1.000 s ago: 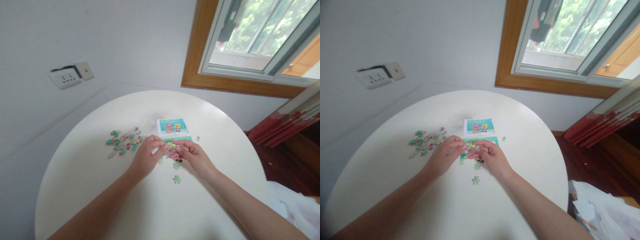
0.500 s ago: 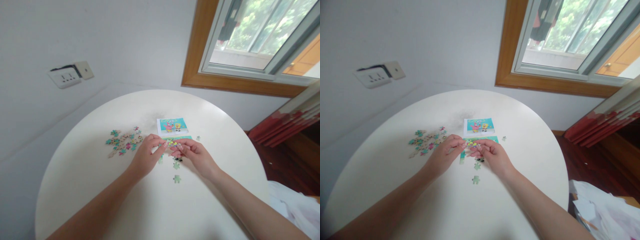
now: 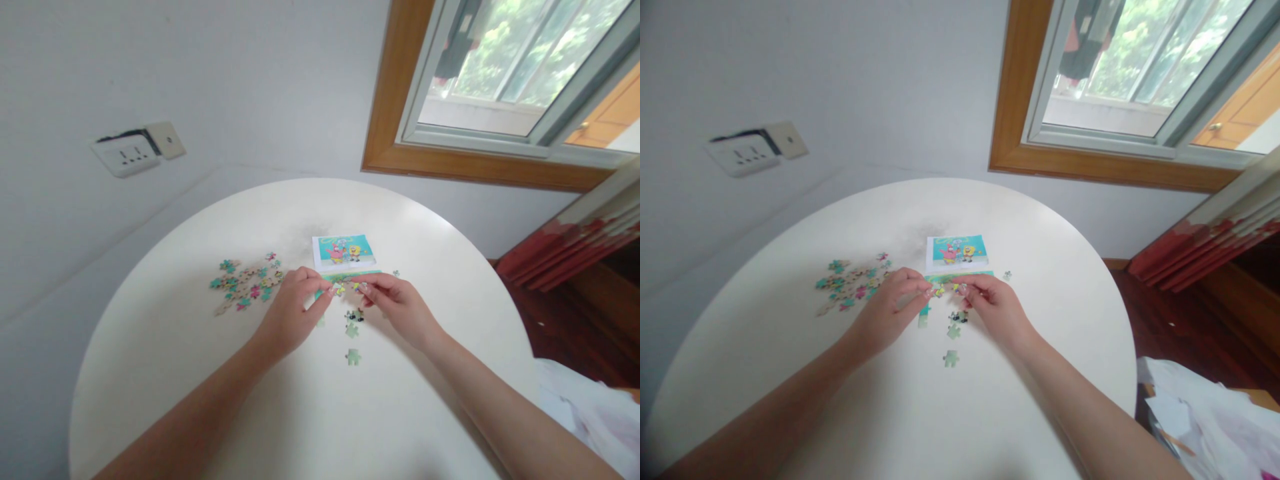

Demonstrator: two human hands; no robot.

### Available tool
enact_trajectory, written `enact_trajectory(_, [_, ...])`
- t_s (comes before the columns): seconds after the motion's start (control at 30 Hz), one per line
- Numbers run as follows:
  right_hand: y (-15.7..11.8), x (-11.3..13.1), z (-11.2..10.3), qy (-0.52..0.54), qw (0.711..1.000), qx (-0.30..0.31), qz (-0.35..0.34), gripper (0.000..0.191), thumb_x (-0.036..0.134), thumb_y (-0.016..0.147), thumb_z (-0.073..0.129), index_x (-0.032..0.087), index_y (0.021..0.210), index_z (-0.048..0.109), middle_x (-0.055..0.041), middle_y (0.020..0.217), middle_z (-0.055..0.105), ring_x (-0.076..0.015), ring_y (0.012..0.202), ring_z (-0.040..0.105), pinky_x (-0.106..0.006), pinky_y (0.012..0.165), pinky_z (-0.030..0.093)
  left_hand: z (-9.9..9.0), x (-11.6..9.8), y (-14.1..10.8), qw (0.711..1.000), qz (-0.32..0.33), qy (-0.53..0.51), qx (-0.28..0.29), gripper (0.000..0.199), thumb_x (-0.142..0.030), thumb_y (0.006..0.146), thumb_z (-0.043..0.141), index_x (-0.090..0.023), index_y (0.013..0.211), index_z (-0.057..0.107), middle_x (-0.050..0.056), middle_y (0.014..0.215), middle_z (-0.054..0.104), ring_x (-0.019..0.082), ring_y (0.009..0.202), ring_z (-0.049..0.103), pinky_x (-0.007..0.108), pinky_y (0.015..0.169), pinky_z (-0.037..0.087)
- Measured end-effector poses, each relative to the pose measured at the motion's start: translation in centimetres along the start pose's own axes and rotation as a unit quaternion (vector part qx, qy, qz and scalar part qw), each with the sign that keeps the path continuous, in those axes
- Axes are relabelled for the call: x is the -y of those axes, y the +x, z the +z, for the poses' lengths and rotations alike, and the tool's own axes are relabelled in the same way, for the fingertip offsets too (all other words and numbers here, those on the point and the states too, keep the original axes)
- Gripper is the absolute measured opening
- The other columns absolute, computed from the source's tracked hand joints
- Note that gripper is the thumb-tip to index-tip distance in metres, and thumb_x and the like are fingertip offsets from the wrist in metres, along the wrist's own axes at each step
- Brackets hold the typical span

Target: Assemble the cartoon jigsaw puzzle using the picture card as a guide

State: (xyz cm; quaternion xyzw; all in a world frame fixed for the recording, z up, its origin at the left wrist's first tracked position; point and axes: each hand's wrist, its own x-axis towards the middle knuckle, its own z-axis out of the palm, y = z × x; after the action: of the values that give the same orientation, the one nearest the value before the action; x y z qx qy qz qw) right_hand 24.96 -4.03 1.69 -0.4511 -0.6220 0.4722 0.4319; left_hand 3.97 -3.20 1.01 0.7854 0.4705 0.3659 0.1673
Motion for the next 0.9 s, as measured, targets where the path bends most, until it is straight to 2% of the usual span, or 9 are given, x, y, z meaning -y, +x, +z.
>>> enact_trajectory(0.13, [0.3,-0.3,-1.3,-0.171,0.982,-0.018,-0.071,0.023,0.030,0.085,0.056,0.022,0.095,0.074,-0.0054,0.091,0.068,-0.0167,0.079,0.061,-0.030,0.069,0.049,-0.1,0.0,-0.2,0.996,0.045,0.072,0.020,0.016,-0.027,0.088,0.055,-0.020,0.083,0.068,0.004,0.090,0.058,0.020,0.090,0.051,0.036,0.085,0.040])
enact_trajectory(0.23, [0.4,-0.3,-2.2,-0.256,0.965,-0.016,-0.056,0.019,0.028,0.084,0.057,0.023,0.092,0.074,-0.0039,0.087,0.071,-0.0173,0.079,0.062,-0.030,0.071,0.047,-0.1,0.2,-0.3,0.993,0.056,0.092,0.038,0.015,-0.027,0.088,0.056,-0.020,0.083,0.069,0.004,0.090,0.058,0.020,0.090,0.050,0.035,0.085,0.039])
enact_trajectory(0.37, [0.5,-0.2,-2.6,-0.320,0.947,-0.010,-0.034,0.013,0.023,0.081,0.060,0.021,0.085,0.072,-0.0015,0.079,0.070,-0.0152,0.071,0.060,-0.027,0.068,0.044,0.0,0.5,-0.4,0.989,0.065,0.120,0.057,0.016,-0.027,0.087,0.058,-0.023,0.082,0.073,0.004,0.093,0.058,0.021,0.092,0.050,0.036,0.085,0.038])
enact_trajectory(0.43, [0.6,-0.3,-2.6,-0.356,0.933,-0.009,-0.040,0.011,0.020,0.081,0.060,0.021,0.081,0.071,-0.0013,0.076,0.069,-0.0159,0.073,0.060,-0.027,0.069,0.042,0.1,0.7,-0.4,0.988,0.063,0.126,0.061,0.015,-0.027,0.086,0.059,-0.025,0.081,0.074,0.004,0.092,0.058,0.021,0.093,0.049,0.036,0.085,0.037])
enact_trajectory(0.6, [0.9,-0.6,-2.6,-0.394,0.917,-0.011,-0.057,0.011,0.021,0.082,0.064,0.025,0.081,0.074,-0.0018,0.079,0.071,-0.0197,0.084,0.059,-0.031,0.077,0.041,0.1,0.8,-0.4,0.990,0.053,0.117,0.059,0.010,-0.026,0.082,0.064,-0.024,0.077,0.073,0.003,0.092,0.058,0.021,0.092,0.050,0.036,0.085,0.037])
enact_trajectory(0.9, [1.2,-1.5,-1.9,-0.428,0.899,-0.026,-0.085,0.008,0.021,0.082,0.067,0.025,0.084,0.073,-0.0022,0.084,0.071,-0.0219,0.088,0.055,-0.035,0.080,0.037,0.1,0.6,-0.4,0.989,0.045,0.124,0.069,0.007,-0.026,0.080,0.067,-0.023,0.075,0.072,0.004,0.093,0.058,0.022,0.095,0.049,0.038,0.088,0.038])
